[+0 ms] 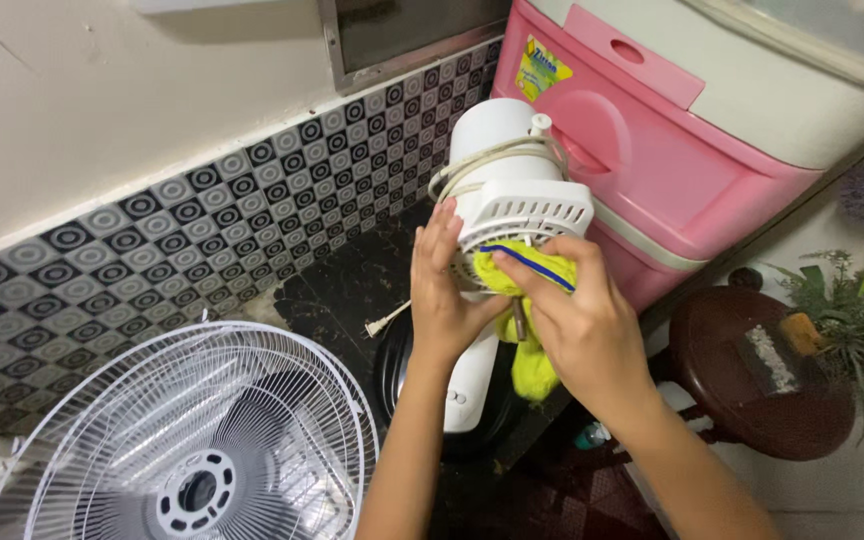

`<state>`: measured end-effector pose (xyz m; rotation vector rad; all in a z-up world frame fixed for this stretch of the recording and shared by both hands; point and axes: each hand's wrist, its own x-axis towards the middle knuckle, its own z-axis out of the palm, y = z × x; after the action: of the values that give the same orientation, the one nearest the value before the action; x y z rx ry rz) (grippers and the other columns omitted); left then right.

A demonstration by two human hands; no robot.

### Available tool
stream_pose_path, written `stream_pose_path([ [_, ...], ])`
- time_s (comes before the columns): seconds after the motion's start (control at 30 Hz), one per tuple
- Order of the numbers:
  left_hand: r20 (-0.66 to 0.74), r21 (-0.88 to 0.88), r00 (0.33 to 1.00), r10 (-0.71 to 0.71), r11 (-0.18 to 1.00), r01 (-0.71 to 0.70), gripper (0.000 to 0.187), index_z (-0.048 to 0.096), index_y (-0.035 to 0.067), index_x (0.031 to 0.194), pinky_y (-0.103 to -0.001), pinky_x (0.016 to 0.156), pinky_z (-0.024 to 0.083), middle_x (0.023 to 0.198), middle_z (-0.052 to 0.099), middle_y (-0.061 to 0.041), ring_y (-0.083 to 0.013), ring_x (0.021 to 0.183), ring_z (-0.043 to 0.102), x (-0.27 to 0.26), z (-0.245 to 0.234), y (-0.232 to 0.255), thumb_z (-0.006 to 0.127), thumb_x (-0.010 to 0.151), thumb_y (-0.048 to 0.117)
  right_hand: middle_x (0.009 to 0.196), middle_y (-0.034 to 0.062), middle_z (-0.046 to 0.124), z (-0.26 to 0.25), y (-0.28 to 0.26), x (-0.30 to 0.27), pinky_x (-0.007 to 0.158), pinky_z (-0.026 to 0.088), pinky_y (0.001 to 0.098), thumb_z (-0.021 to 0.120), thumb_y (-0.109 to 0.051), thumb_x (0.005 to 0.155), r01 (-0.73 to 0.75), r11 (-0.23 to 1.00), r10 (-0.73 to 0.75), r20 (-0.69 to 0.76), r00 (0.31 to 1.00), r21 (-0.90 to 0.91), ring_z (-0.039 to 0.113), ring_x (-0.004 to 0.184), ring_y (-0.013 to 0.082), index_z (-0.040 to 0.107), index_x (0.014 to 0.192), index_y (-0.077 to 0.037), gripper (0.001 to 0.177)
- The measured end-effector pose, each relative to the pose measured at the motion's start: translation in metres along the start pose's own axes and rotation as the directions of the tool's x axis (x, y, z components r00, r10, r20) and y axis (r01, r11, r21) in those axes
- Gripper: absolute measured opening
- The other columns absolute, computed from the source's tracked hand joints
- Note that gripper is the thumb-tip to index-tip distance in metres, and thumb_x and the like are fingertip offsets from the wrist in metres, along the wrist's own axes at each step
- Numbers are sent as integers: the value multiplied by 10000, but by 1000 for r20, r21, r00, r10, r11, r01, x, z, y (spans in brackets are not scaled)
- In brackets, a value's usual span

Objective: The person wipes the exterior of a white electric fan motor housing with a yellow microfiber cloth. They rotate the fan head to access different sides and continue wiping the surface. The fan remains assembled throughout the clip.

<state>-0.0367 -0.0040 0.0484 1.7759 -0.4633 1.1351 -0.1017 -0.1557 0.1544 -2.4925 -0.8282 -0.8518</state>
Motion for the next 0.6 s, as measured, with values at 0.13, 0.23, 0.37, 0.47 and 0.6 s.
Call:
stream_pose_path([
  [0.13, 6, 26, 1000, 4, 1000, -4, 1123, 343, 208, 1522, -626, 1283, 262, 1596, 456, -105, -336, 1510, 446, -8, 2, -10, 992, 606, 249, 1177, 175, 550, -5, -2, -9, 814, 549, 444, 632, 16, 871, -142, 990, 142, 5, 990, -5, 655, 938, 354, 683, 1353, -189, 527],
  [0.23, 8, 32, 1000, -3, 999, 3, 1116, 339, 207, 1521, -630, 1283, 254, 1602, 449, -104, -337, 1513, 436, -10, 3, -13, 989, 615, 256, 1185, 185, 552, -10, 1, -15, 811, 542, 444, 612, 22, 906, -206, 979, 206, -37, 978, 2, 653, 934, 356, 674, 1365, -168, 501],
  [0.37, 18, 16, 1000, -12, 1000, 12, 1120, 328, 212, 1530, -625, 1295, 247, 1618, 434, -97, -340, 1532, 418, -12, 4, -14, 980, 620, 255, 1181, 165, 572, -16, -3, -21, 760, 550, 404, 578, 29, 910, -264, 963, 267, -80, 960, 45, 660, 892, 303, 684, 1357, -174, 502],
  [0.47, 9, 9, 1000, -10, 1000, 10, 1110, 326, 212, 1536, -634, 1295, 228, 1628, 419, -99, -340, 1536, 408, -10, 5, -15, 985, 644, 252, 1166, 148, 577, -16, -10, -14, 714, 562, 400, 605, 10, 868, -189, 980, 186, -64, 981, -57, 666, 836, 285, 710, 1326, -215, 522],
  [0.6, 15, -12, 1000, -23, 1000, 23, 1111, 319, 214, 1545, -651, 1298, 207, 1626, 416, -101, -342, 1539, 400, -16, 4, -14, 973, 649, 269, 1155, 142, 544, -4, -19, 2, 705, 563, 416, 672, -73, 877, -101, 976, 107, 17, 994, -192, 666, 836, 316, 655, 1382, -214, 525],
])
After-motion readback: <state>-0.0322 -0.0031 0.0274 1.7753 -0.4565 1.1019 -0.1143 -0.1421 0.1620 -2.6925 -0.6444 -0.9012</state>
